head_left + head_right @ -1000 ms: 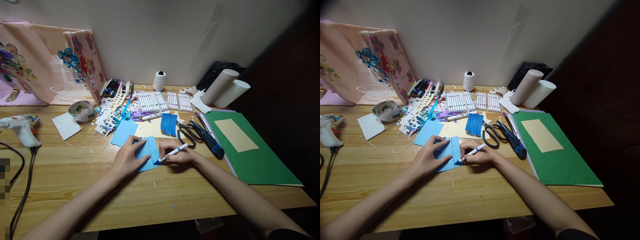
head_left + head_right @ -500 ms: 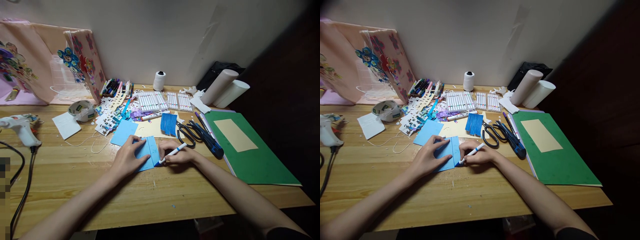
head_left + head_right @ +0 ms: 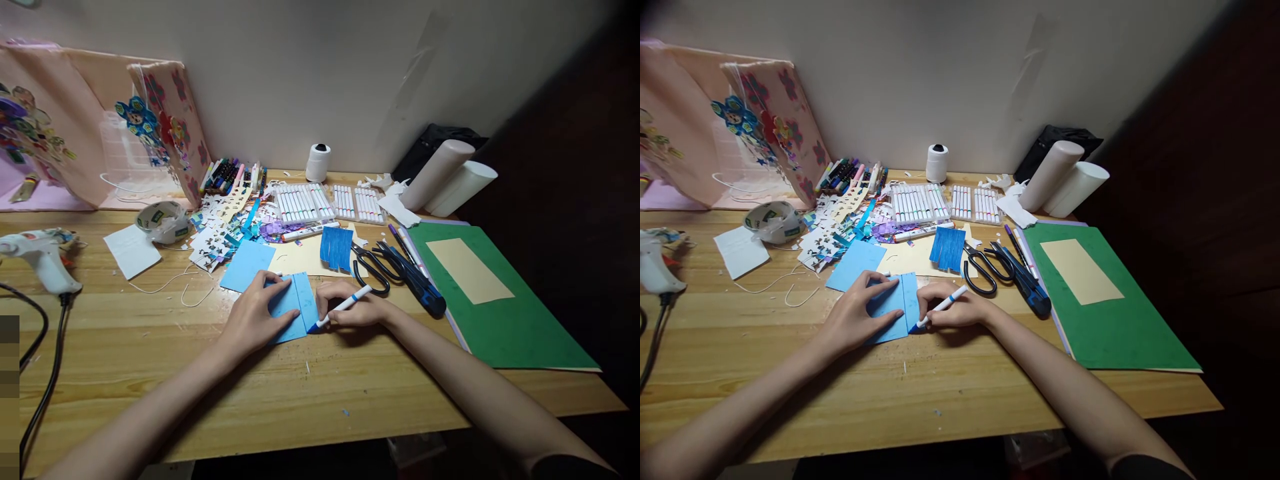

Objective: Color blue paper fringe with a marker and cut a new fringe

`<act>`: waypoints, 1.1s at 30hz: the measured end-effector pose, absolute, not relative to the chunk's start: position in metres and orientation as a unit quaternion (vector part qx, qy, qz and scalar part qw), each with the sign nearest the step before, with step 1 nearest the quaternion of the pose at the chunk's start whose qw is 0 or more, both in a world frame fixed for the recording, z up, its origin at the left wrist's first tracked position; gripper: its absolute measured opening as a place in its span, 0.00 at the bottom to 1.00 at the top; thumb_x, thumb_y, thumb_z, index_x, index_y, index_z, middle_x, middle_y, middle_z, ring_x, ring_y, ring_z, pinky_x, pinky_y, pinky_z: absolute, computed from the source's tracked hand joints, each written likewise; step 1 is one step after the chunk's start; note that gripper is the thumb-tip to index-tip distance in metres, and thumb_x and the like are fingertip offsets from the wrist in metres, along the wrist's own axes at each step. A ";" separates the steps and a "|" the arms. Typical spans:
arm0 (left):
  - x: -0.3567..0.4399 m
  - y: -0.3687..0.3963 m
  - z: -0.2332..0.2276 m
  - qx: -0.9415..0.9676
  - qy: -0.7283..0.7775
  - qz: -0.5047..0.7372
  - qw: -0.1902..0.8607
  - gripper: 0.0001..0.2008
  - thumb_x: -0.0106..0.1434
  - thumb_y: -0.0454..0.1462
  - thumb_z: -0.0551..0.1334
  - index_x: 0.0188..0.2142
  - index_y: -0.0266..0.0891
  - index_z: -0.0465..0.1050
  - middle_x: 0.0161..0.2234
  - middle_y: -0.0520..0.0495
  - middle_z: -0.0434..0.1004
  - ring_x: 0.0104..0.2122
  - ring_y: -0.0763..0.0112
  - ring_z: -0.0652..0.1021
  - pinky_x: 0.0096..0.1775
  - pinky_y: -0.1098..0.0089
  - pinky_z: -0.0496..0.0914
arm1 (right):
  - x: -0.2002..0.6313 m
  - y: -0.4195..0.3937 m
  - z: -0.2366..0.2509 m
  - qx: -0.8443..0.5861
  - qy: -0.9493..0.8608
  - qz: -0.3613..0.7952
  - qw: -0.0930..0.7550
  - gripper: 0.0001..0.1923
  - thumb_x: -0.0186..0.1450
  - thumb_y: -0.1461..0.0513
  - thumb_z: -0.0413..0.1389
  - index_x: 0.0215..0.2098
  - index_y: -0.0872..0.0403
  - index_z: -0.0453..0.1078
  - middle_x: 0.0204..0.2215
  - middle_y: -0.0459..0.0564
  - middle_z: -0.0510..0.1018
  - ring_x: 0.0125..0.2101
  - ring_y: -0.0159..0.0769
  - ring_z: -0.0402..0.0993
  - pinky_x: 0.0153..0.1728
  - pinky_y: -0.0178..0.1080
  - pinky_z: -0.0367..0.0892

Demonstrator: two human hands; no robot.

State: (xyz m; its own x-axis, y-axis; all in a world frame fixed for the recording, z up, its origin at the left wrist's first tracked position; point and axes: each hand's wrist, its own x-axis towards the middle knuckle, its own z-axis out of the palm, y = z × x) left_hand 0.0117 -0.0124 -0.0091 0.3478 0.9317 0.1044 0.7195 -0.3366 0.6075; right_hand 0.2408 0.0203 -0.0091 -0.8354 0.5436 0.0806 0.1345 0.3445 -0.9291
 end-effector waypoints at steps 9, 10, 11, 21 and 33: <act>0.012 -0.013 -0.006 0.783 0.532 0.214 0.241 0.23 0.57 0.45 0.63 0.51 0.40 0.69 0.47 0.44 0.65 0.44 0.61 0.72 0.47 0.58 0.68 | 0.238 0.019 -0.005 -0.249 -0.804 0.495 0.216 0.04 0.56 0.65 0.52 0.23 0.56 0.66 0.22 0.46 0.72 0.25 0.32 0.67 0.26 0.32 0.60; 0.012 -0.013 -0.006 0.783 0.532 0.213 0.242 0.24 0.57 0.44 0.63 0.51 0.40 0.69 0.47 0.44 0.65 0.44 0.61 0.72 0.47 0.58 0.68 | 0.238 0.019 -0.005 -0.251 -0.801 0.498 0.217 0.04 0.56 0.65 0.52 0.23 0.56 0.66 0.22 0.45 0.72 0.25 0.32 0.67 0.26 0.32 0.59; 0.012 -0.013 -0.006 0.783 0.532 0.211 0.244 0.24 0.57 0.44 0.63 0.52 0.40 0.69 0.47 0.44 0.65 0.44 0.61 0.72 0.48 0.58 0.68 | 0.239 0.019 -0.006 -0.254 -0.799 0.498 0.219 0.04 0.56 0.65 0.52 0.23 0.56 0.66 0.22 0.45 0.72 0.25 0.32 0.67 0.26 0.32 0.59; 0.004 -0.004 -0.001 0.760 0.502 0.256 0.324 0.13 0.61 0.39 0.58 0.44 0.42 0.74 0.44 0.45 0.68 0.46 0.63 0.71 0.51 0.59 0.64 | 0.240 0.017 -0.012 -0.334 -0.777 0.403 0.350 0.07 0.65 0.60 0.51 0.38 0.54 0.68 0.34 0.50 0.74 0.34 0.35 0.71 0.34 0.37 0.66; -0.029 0.016 0.027 0.635 0.510 0.397 0.422 0.06 0.57 0.38 0.60 0.33 0.41 0.75 0.39 0.46 0.74 0.44 0.61 0.72 0.49 0.60 0.63 | 0.241 0.019 -0.020 -0.282 -0.908 0.141 0.278 0.09 0.67 0.63 0.50 0.39 0.54 0.72 0.32 0.51 0.80 0.35 0.36 0.77 0.38 0.39 0.69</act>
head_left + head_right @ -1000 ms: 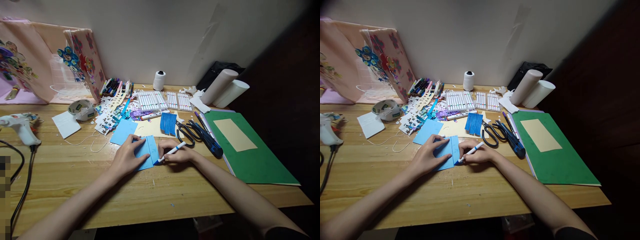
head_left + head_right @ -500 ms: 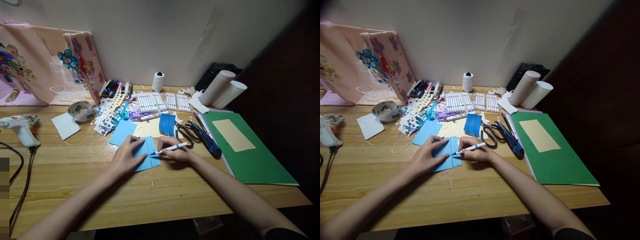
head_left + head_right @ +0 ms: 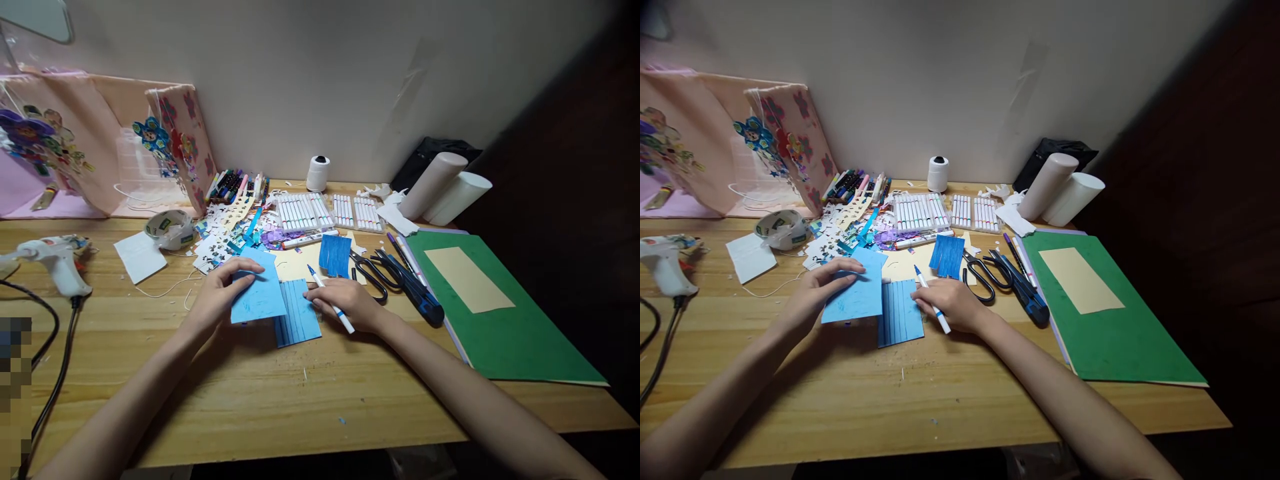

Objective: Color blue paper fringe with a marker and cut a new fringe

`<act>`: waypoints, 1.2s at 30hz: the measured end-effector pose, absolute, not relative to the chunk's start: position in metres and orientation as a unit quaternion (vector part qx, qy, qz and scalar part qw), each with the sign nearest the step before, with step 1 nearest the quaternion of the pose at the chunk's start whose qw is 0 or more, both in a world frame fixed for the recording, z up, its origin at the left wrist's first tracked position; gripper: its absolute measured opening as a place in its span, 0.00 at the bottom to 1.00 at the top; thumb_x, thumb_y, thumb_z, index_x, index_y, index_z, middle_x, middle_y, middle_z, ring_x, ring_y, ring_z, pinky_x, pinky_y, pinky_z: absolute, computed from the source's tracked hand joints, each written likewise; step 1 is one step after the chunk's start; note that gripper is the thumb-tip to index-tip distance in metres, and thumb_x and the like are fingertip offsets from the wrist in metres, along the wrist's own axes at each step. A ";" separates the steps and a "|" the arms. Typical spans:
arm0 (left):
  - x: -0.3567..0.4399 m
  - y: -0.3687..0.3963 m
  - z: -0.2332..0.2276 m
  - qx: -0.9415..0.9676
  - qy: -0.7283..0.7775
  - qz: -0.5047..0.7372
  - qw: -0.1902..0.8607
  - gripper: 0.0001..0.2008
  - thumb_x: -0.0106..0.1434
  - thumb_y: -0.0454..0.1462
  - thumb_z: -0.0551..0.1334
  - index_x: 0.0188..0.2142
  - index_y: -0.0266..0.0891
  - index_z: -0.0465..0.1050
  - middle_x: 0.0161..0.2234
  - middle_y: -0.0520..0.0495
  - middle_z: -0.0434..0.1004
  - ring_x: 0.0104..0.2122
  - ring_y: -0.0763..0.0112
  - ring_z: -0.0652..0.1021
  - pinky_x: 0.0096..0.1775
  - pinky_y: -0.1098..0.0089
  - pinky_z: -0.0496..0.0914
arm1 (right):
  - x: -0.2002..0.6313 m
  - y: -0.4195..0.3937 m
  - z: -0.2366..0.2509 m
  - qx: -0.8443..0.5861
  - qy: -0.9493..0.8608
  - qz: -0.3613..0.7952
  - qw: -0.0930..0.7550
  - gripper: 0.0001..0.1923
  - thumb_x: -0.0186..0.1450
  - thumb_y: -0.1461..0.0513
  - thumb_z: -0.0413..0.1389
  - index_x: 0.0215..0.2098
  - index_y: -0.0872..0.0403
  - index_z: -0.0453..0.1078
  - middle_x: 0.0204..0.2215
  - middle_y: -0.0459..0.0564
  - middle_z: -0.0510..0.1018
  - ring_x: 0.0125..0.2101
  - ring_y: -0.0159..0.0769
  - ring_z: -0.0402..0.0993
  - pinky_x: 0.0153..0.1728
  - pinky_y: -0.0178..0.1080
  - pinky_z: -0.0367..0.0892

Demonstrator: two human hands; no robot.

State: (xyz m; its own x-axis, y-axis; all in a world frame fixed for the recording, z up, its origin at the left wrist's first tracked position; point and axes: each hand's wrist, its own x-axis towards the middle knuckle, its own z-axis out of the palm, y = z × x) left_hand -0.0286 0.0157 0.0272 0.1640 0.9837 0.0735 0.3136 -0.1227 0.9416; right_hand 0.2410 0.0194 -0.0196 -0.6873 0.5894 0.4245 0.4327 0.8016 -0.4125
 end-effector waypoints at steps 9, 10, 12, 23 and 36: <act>-0.006 -0.003 0.016 0.720 0.440 0.321 0.431 0.08 0.62 0.35 0.56 0.32 0.41 0.74 0.36 0.47 0.73 0.40 0.65 0.74 0.46 0.60 0.66 | 0.238 0.018 -0.018 -0.283 -0.916 0.092 0.271 0.10 0.67 0.64 0.50 0.38 0.54 0.73 0.29 0.51 0.80 0.32 0.36 0.77 0.35 0.37 0.69; -0.003 -0.005 0.014 0.729 0.440 0.316 0.419 0.08 0.62 0.34 0.55 0.32 0.41 0.74 0.36 0.47 0.73 0.40 0.65 0.74 0.45 0.61 0.67 | 0.238 0.017 -0.018 -0.286 -0.915 0.091 0.270 0.10 0.67 0.64 0.50 0.38 0.54 0.74 0.28 0.51 0.80 0.32 0.35 0.77 0.35 0.37 0.69; 0.002 -0.009 0.009 0.746 0.445 0.307 0.388 0.10 0.62 0.32 0.53 0.32 0.41 0.73 0.36 0.48 0.73 0.39 0.67 0.74 0.45 0.62 0.67 | 0.238 0.016 -0.017 -0.292 -0.914 0.089 0.269 0.10 0.66 0.64 0.50 0.38 0.53 0.74 0.27 0.50 0.80 0.31 0.35 0.77 0.34 0.36 0.69; 0.012 -0.014 -0.007 0.768 0.494 0.319 0.255 0.12 0.57 0.39 0.64 0.41 0.40 0.75 0.41 0.45 0.78 0.42 0.63 0.76 0.47 0.60 0.70 | 0.237 0.016 -0.020 -0.297 -0.908 0.082 0.284 0.09 0.66 0.64 0.51 0.36 0.54 0.74 0.26 0.50 0.80 0.27 0.34 0.76 0.32 0.34 0.67; 0.017 -0.014 -0.013 0.781 0.494 0.304 0.232 0.15 0.56 0.39 0.65 0.44 0.40 0.74 0.45 0.43 0.76 0.45 0.61 0.74 0.48 0.56 0.69 | 0.236 0.016 -0.024 -0.307 -0.900 0.092 0.295 0.10 0.66 0.64 0.50 0.36 0.54 0.74 0.26 0.49 0.80 0.27 0.34 0.76 0.32 0.35 0.67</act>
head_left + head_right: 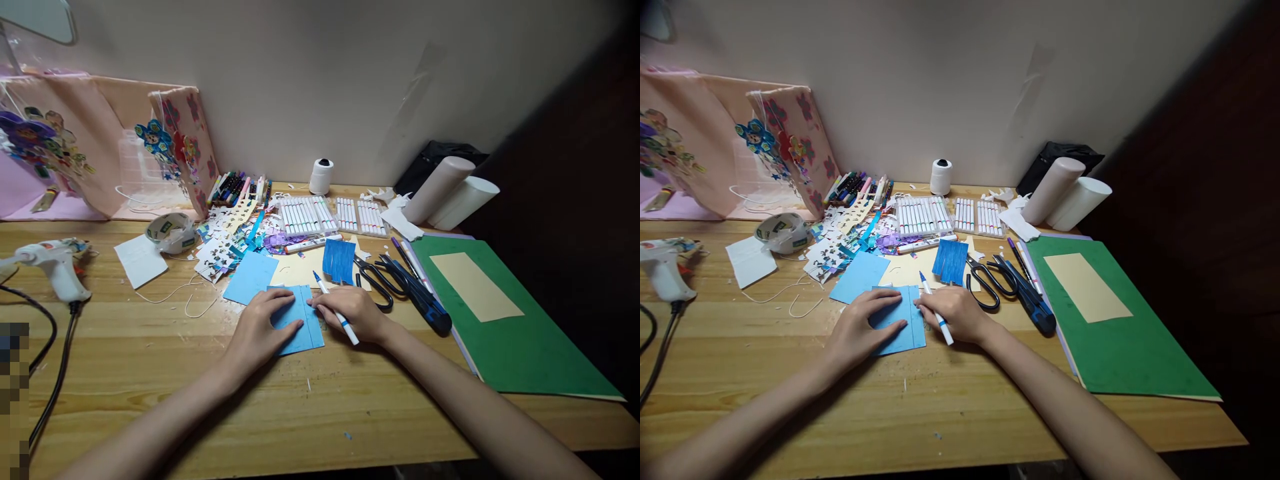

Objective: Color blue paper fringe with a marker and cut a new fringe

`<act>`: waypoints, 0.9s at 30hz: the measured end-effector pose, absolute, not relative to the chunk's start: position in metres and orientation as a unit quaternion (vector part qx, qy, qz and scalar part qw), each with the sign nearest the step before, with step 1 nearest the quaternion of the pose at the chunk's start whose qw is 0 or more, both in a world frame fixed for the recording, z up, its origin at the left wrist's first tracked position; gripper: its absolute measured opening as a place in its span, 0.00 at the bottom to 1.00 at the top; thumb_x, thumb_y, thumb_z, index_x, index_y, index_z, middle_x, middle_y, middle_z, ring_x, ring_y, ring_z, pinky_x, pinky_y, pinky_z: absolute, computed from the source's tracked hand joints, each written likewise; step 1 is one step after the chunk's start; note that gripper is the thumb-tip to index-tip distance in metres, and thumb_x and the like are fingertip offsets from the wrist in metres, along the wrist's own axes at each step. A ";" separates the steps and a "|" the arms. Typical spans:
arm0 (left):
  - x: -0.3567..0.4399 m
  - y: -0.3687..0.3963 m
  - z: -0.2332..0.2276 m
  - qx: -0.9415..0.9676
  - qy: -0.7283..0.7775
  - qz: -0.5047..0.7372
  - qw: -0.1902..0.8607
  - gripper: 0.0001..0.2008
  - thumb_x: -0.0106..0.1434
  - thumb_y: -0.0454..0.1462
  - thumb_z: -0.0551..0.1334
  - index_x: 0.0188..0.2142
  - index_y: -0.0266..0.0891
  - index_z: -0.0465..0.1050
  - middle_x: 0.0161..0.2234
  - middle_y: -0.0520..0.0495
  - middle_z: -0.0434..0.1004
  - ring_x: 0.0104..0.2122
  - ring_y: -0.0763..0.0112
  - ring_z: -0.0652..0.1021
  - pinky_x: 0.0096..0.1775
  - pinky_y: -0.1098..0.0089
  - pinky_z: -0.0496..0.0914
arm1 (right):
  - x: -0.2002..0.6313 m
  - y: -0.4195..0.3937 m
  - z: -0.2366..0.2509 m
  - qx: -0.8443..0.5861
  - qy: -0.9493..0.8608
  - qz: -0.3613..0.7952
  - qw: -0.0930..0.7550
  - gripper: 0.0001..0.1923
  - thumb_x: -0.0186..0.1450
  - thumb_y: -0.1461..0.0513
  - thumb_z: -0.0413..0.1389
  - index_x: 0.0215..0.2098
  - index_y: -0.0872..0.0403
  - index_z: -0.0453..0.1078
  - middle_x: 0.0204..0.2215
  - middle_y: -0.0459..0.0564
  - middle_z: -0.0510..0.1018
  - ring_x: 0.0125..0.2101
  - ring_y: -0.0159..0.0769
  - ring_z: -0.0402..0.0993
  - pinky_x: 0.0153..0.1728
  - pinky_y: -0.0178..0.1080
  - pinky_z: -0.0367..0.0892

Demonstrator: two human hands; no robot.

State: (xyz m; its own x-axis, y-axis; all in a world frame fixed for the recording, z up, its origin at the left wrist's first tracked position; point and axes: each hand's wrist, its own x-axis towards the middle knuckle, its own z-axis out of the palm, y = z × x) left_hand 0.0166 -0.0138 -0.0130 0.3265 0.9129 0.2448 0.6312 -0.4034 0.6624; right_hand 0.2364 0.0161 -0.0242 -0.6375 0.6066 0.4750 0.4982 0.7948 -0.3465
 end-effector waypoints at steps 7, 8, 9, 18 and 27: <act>0.016 -0.013 -0.010 0.796 0.486 0.264 0.246 0.18 0.57 0.40 0.65 0.48 0.44 0.72 0.50 0.43 0.74 0.47 0.58 0.75 0.52 0.49 0.62 | 0.235 0.015 -0.018 -0.316 -0.893 0.128 0.294 0.10 0.66 0.65 0.49 0.35 0.54 0.73 0.27 0.50 0.81 0.29 0.35 0.78 0.33 0.37 0.69; 0.015 -0.012 -0.010 0.797 0.485 0.258 0.253 0.18 0.57 0.40 0.65 0.48 0.44 0.71 0.50 0.43 0.73 0.48 0.57 0.74 0.53 0.47 0.60 | 0.235 0.015 -0.017 -0.316 -0.892 0.131 0.294 0.10 0.66 0.65 0.49 0.35 0.54 0.73 0.27 0.50 0.81 0.29 0.35 0.78 0.33 0.37 0.69; 0.015 -0.012 -0.009 0.796 0.485 0.252 0.260 0.19 0.57 0.40 0.65 0.49 0.44 0.71 0.51 0.43 0.73 0.48 0.57 0.74 0.54 0.47 0.59 | 0.234 0.015 -0.017 -0.316 -0.892 0.133 0.295 0.10 0.66 0.65 0.49 0.35 0.54 0.73 0.27 0.50 0.81 0.29 0.35 0.78 0.33 0.37 0.69; 0.011 -0.009 -0.006 0.793 0.484 0.226 0.292 0.21 0.55 0.40 0.67 0.49 0.42 0.71 0.52 0.42 0.71 0.51 0.56 0.73 0.55 0.45 0.56 | 0.235 0.015 -0.018 -0.316 -0.891 0.136 0.297 0.10 0.66 0.65 0.49 0.35 0.54 0.73 0.27 0.50 0.81 0.29 0.35 0.77 0.33 0.36 0.69; 0.012 -0.009 -0.006 0.792 0.486 0.221 0.297 0.21 0.57 0.41 0.65 0.50 0.45 0.70 0.54 0.42 0.69 0.52 0.57 0.71 0.56 0.44 0.54 | 0.235 0.015 -0.019 -0.320 -0.888 0.139 0.301 0.10 0.66 0.65 0.50 0.35 0.54 0.73 0.27 0.50 0.81 0.29 0.35 0.77 0.33 0.37 0.69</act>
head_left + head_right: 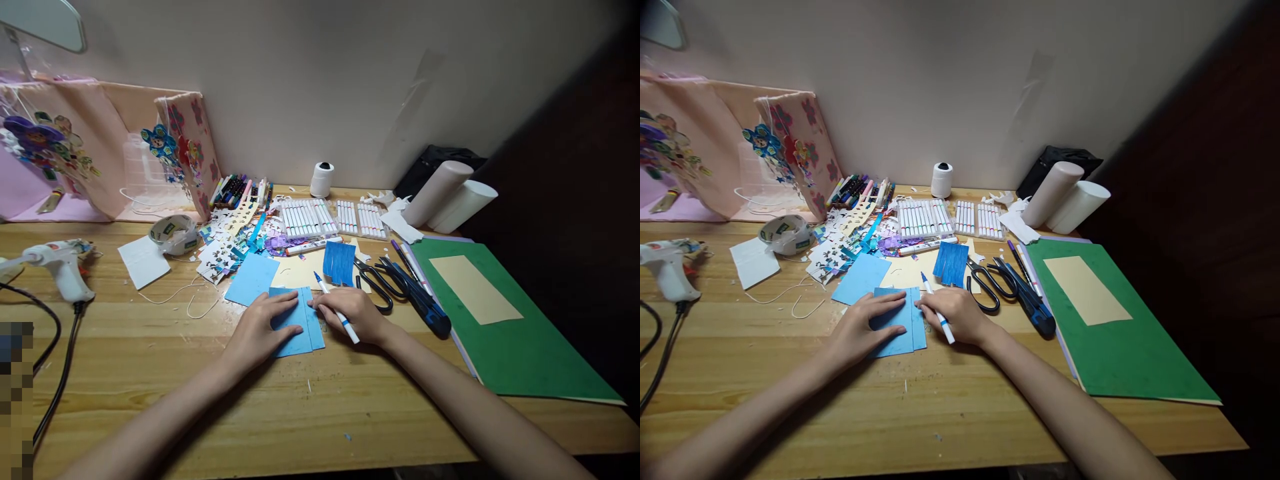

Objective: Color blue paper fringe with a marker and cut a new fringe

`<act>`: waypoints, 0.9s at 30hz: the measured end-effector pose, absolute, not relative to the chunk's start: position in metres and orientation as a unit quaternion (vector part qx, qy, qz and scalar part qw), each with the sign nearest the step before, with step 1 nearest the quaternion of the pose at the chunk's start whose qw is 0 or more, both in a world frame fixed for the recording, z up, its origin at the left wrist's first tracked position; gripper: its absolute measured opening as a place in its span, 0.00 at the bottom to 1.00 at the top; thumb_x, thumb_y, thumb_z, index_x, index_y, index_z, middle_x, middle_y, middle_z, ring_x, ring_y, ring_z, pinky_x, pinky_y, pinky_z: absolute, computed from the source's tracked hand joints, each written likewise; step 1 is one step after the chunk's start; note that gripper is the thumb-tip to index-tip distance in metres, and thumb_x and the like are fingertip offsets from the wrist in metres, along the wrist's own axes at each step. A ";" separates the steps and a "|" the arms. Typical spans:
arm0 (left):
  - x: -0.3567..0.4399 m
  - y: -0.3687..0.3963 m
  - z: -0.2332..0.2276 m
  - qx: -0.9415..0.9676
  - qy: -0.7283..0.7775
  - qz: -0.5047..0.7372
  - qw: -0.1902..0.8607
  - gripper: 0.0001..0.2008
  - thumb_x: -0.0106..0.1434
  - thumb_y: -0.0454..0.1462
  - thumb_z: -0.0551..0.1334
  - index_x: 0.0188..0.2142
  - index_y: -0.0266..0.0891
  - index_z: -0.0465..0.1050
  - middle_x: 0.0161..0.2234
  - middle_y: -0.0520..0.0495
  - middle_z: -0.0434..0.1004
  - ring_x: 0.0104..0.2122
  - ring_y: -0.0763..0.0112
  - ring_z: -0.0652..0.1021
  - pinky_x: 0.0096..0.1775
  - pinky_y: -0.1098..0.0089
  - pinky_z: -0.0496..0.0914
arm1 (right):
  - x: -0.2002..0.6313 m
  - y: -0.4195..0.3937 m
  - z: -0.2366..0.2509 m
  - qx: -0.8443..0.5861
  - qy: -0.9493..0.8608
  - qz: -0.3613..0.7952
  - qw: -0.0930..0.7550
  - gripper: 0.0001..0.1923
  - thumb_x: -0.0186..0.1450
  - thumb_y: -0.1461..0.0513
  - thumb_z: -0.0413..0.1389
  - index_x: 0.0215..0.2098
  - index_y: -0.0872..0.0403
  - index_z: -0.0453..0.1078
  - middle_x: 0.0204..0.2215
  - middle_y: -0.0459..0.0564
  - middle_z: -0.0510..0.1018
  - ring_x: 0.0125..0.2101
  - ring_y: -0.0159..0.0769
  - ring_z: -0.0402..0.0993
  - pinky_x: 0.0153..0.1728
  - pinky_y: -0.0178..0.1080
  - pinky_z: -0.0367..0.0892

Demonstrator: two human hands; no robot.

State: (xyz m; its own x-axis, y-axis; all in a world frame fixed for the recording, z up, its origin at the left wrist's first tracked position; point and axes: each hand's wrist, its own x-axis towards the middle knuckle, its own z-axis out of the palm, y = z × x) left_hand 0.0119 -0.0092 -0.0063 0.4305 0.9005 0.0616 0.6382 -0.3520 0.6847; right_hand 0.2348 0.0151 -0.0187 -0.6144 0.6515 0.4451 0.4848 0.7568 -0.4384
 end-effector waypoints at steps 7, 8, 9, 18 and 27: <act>0.011 -0.010 -0.011 0.795 0.482 0.233 0.286 0.22 0.57 0.42 0.65 0.51 0.46 0.69 0.54 0.43 0.69 0.52 0.57 0.72 0.56 0.45 0.55 | 0.234 0.015 -0.015 -0.335 -0.878 0.177 0.293 0.10 0.67 0.63 0.49 0.36 0.54 0.73 0.30 0.50 0.81 0.32 0.36 0.77 0.36 0.39 0.68; 0.011 -0.010 -0.010 0.796 0.482 0.232 0.283 0.22 0.57 0.42 0.65 0.51 0.46 0.69 0.54 0.43 0.69 0.52 0.57 0.72 0.56 0.46 0.56 | 0.234 0.014 -0.014 -0.343 -0.870 0.201 0.290 0.11 0.67 0.62 0.48 0.36 0.54 0.72 0.31 0.51 0.81 0.34 0.37 0.77 0.37 0.39 0.68; 0.011 -0.010 -0.010 0.797 0.483 0.230 0.280 0.21 0.57 0.42 0.65 0.51 0.45 0.70 0.54 0.43 0.69 0.52 0.57 0.72 0.55 0.46 0.57 | 0.234 0.014 -0.012 -0.354 -0.858 0.234 0.290 0.11 0.68 0.61 0.47 0.39 0.53 0.71 0.34 0.51 0.81 0.36 0.38 0.77 0.38 0.40 0.68; 0.011 -0.009 -0.010 0.802 0.480 0.236 0.267 0.21 0.56 0.41 0.65 0.50 0.45 0.71 0.53 0.43 0.71 0.49 0.57 0.73 0.53 0.48 0.61 | 0.230 0.012 -0.015 -0.369 -0.687 0.502 0.373 0.14 0.70 0.56 0.44 0.50 0.54 0.59 0.32 0.50 0.74 0.35 0.36 0.73 0.38 0.40 0.68; 0.010 -0.011 -0.014 0.800 0.481 0.240 0.267 0.21 0.57 0.41 0.65 0.51 0.45 0.70 0.53 0.45 0.70 0.49 0.57 0.73 0.51 0.50 0.63 | 0.232 0.013 -0.018 -0.385 -0.712 0.472 0.349 0.09 0.68 0.59 0.48 0.43 0.54 0.63 0.35 0.52 0.75 0.37 0.37 0.74 0.39 0.40 0.67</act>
State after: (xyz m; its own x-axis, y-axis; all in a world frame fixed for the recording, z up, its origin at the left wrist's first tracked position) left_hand 0.0100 -0.0110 -0.0135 0.4216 0.8978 0.1275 0.6415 -0.3946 0.6579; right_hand 0.2322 0.0126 -0.0183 -0.4594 0.8780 0.1342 0.2195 0.2586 -0.9407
